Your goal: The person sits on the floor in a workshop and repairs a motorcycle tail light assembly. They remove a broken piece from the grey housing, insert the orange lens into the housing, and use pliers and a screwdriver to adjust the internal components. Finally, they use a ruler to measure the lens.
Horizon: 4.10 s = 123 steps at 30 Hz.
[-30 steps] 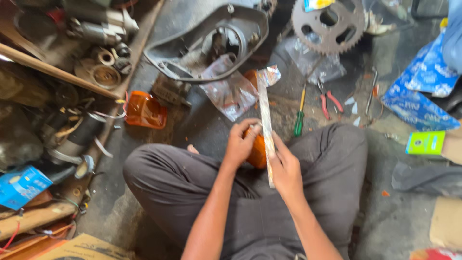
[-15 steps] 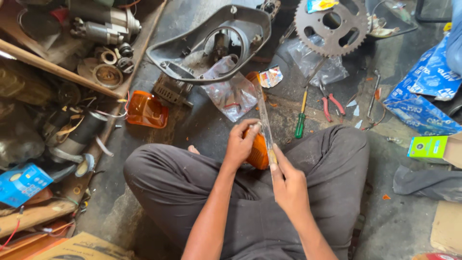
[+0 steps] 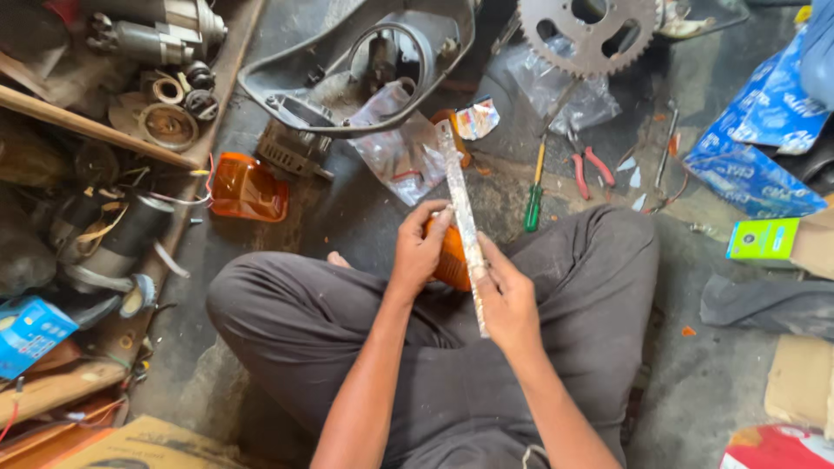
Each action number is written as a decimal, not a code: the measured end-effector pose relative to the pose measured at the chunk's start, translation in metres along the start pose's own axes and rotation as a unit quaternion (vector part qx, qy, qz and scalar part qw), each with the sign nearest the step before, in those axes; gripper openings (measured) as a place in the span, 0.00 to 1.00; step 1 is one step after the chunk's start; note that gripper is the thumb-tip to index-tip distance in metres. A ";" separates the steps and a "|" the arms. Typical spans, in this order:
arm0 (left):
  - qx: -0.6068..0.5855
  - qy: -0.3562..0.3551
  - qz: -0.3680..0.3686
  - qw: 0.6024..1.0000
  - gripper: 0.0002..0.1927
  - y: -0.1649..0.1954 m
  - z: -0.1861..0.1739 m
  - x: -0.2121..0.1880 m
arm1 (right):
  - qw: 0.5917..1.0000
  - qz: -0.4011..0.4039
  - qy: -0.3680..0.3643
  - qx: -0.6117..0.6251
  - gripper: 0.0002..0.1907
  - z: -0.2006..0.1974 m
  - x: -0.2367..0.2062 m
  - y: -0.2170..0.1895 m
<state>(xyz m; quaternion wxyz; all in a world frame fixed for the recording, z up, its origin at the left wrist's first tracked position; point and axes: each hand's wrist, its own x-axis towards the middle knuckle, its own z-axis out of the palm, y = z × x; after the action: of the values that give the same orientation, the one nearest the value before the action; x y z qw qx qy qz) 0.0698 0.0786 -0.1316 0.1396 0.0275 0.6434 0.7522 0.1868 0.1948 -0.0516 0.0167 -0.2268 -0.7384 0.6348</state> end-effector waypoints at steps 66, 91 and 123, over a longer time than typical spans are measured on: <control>0.154 0.012 0.099 0.983 0.11 0.031 0.010 -0.022 | 0.996 -0.091 0.020 -0.015 0.23 0.006 0.050 -0.022; 0.192 0.004 0.173 0.966 0.08 0.047 0.017 -0.028 | 0.988 -0.116 0.030 -0.099 0.25 -0.004 0.031 -0.036; 0.273 -0.006 0.197 0.942 0.08 0.045 0.014 -0.034 | 0.966 -0.143 0.068 -0.206 0.21 -0.012 0.014 -0.040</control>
<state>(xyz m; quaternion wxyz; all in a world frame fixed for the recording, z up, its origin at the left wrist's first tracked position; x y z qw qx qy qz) 0.0979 0.0781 -0.0800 -0.0203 0.1957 0.8048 0.5600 0.1654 0.2073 -0.0150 0.1106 -0.1606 -0.8749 0.4432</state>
